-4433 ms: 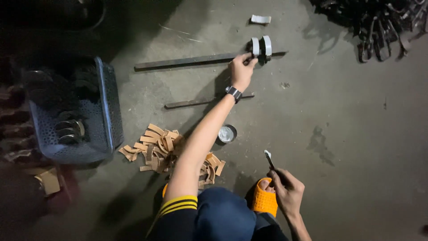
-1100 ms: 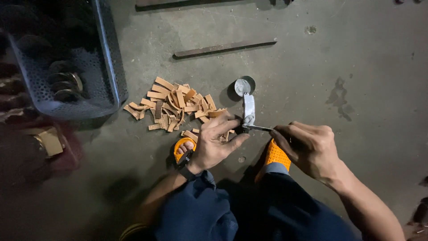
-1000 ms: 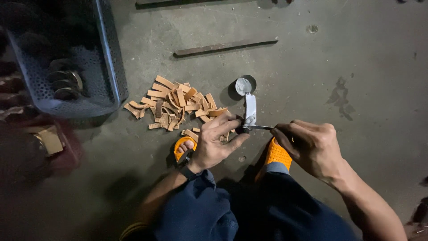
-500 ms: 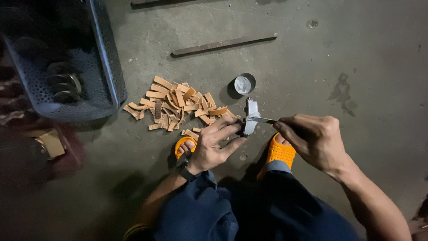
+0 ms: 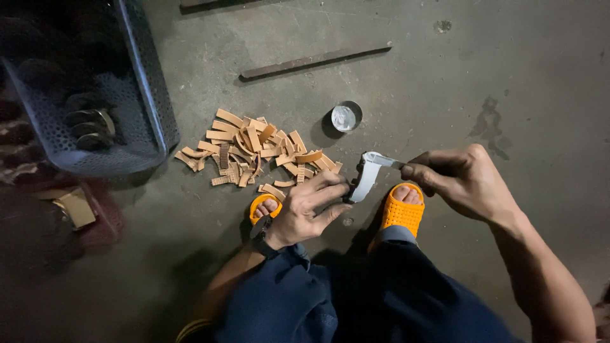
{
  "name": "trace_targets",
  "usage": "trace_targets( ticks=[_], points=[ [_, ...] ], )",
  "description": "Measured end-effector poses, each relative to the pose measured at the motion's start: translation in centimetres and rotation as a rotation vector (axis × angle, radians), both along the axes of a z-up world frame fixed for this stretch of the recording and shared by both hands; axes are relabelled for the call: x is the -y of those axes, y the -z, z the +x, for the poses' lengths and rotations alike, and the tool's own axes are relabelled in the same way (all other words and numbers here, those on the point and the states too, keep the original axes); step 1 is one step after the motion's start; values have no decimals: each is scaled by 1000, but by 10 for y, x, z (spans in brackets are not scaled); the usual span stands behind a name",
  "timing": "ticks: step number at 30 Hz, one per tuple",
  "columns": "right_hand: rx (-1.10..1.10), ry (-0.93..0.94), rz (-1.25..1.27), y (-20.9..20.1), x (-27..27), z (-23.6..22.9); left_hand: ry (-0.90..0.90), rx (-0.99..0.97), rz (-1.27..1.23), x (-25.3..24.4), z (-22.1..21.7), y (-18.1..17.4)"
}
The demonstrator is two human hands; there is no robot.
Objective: The person repeatedly picks up small metal rings from a plastic basket, applies a white paste from a small metal cup using a flat metal tool, and places the coated rings onto a long metal bar on the floor. The process is repeated for multiple rings throughout the clip.
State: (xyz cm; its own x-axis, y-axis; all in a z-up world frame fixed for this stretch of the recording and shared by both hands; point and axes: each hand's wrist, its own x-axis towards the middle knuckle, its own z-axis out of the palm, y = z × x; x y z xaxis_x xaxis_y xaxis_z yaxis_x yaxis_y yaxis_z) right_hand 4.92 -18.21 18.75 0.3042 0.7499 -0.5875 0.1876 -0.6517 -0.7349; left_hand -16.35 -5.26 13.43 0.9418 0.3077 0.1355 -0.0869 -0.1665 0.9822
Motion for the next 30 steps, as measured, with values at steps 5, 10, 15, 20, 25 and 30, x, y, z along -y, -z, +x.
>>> trace_targets(
  ticks=[5, 10, 15, 20, 25, 30],
  points=[
    [-84, 234, 59, 16, 14, -3, -26, 6, -100, 5, -1, 9],
    [511, 115, 633, 36, 21, -38, -165, 29, -442, 13, 3, 25],
    [846, 0, 786, 75, 24, -40, -210, 20, -503, 14, 6, 22],
    [733, 215, 495, 120, 32, -17, -260, -37, -373, -3, 18, 37],
    [494, 335, 419, 112, 43, -38, -413, -147, 32, -52, 80, 87],
    [373, 437, 268, 122, 67, -61, -537, -315, 51, -97, 187, 156]
  ],
)
